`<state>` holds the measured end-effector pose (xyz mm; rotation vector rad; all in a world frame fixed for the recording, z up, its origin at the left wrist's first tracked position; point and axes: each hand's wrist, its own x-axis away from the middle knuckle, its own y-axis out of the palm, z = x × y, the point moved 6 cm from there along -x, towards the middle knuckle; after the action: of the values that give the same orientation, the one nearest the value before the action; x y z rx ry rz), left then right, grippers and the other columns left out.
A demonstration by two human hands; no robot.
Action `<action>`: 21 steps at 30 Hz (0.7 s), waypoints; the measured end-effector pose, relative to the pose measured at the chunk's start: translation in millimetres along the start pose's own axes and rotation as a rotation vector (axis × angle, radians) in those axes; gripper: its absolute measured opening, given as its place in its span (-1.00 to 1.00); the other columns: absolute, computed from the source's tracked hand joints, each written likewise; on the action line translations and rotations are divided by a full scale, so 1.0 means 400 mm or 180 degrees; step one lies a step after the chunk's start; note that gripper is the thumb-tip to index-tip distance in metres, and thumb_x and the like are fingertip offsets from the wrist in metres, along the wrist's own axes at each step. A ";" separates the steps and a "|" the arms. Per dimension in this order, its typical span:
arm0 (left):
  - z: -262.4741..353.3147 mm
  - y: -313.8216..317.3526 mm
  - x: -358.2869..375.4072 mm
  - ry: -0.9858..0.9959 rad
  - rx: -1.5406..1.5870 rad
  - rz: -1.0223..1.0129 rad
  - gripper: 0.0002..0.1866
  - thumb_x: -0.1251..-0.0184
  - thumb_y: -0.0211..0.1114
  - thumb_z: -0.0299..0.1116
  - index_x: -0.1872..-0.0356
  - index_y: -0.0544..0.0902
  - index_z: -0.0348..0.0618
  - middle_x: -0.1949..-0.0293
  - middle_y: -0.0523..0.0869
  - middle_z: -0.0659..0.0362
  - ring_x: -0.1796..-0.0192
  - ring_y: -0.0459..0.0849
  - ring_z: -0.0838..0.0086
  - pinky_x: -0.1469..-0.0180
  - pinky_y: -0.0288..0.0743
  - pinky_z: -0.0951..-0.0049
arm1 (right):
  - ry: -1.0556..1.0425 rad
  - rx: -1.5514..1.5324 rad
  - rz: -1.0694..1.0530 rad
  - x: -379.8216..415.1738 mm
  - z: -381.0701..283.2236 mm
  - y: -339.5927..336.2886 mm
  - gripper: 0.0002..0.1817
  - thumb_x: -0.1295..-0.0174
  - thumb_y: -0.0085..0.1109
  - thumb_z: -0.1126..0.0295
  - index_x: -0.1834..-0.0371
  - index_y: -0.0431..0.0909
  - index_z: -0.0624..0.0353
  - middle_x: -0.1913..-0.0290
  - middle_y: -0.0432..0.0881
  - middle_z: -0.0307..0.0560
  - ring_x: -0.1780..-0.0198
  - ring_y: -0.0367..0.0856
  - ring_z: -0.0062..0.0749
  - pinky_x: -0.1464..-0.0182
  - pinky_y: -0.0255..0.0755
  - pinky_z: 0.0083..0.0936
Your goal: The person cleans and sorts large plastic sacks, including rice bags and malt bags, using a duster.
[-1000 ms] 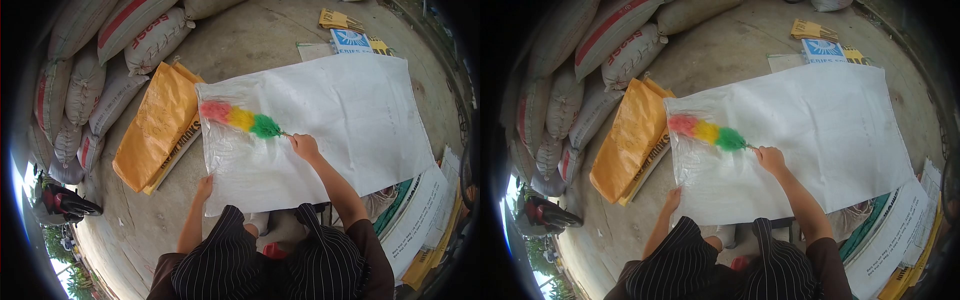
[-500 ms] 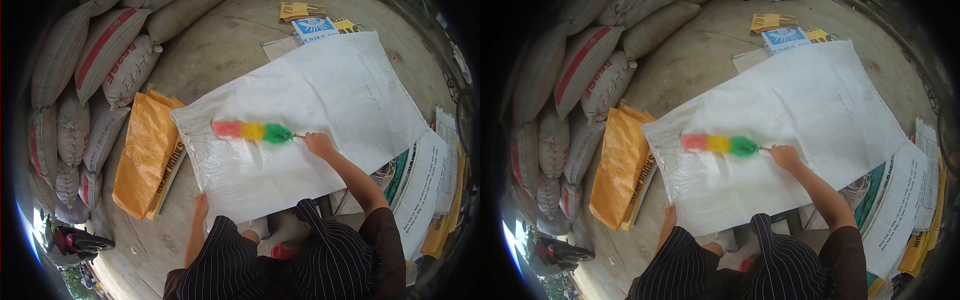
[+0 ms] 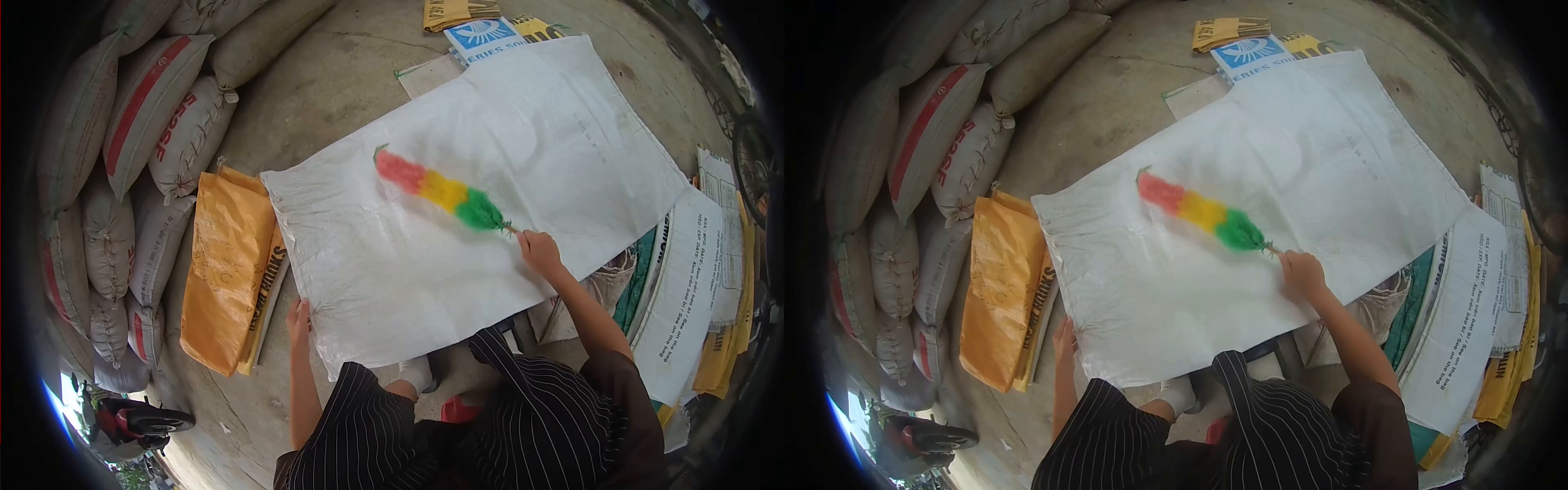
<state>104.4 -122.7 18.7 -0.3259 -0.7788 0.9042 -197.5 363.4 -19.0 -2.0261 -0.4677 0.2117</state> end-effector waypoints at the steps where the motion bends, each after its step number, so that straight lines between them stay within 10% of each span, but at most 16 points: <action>1: 0.038 0.015 -0.012 -0.0003 -0.0020 -0.0005 -0.64 -0.22 0.16 -0.19 0.22 0.58 -0.37 0.51 0.60 0.18 0.47 0.52 0.44 0.39 0.36 0.32 | -0.0275 -0.0153 -0.0535 0.069 -0.052 0.004 -0.67 -0.20 -0.09 0.19 0.60 0.44 0.18 0.61 0.50 0.11 0.52 0.48 0.06 0.38 0.32 -0.06; 5: 0.160 0.058 -0.043 0.0724 -0.0766 -0.0402 -0.56 -0.24 0.15 -0.20 0.04 0.50 -0.42 0.24 0.64 0.07 0.23 0.58 0.39 0.15 0.40 0.41 | -0.0432 0.0148 -0.1021 0.238 -0.043 -0.013 -0.68 -0.17 -0.05 0.18 0.61 0.45 0.15 0.63 0.51 0.07 0.51 0.50 0.02 0.41 0.33 -0.09; 9: 0.330 0.016 0.066 0.1863 -0.0760 0.0068 -0.61 -0.28 0.10 -0.25 0.06 0.50 -0.43 0.18 0.64 0.00 0.16 0.56 0.35 0.06 0.38 0.42 | 0.1253 0.0779 0.0405 0.322 0.250 -0.149 -0.62 -0.19 -0.07 0.16 0.64 0.46 0.20 0.63 0.50 0.15 0.51 0.52 0.07 0.46 0.33 -0.09; 14: 0.314 -0.110 0.075 0.1443 -0.0628 0.0229 -0.61 -0.29 0.10 -0.23 0.08 0.50 -0.43 0.16 0.62 -0.01 0.13 0.53 0.37 0.04 0.36 0.43 | 0.2585 0.0341 0.1901 0.434 0.359 -0.279 -0.60 -0.26 -0.16 0.23 0.59 0.43 0.32 0.65 0.46 0.18 0.55 0.46 0.13 0.48 0.26 -0.12; 21: 0.304 -0.224 0.068 0.1670 -0.0838 0.0608 -0.59 -0.28 0.13 -0.17 0.17 0.51 -0.43 0.26 0.61 0.06 0.25 0.49 0.44 0.14 0.36 0.44 | 0.0008 -0.0305 -0.0739 0.434 0.111 -0.031 -0.72 -0.17 -0.02 0.31 0.62 0.36 0.25 0.60 0.46 0.15 0.53 0.45 0.11 0.47 0.28 -0.12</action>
<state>78.3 -161.5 165.1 -0.8436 -0.3803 0.8409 -57.9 476.0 -21.1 -2.0441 -0.7177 0.0455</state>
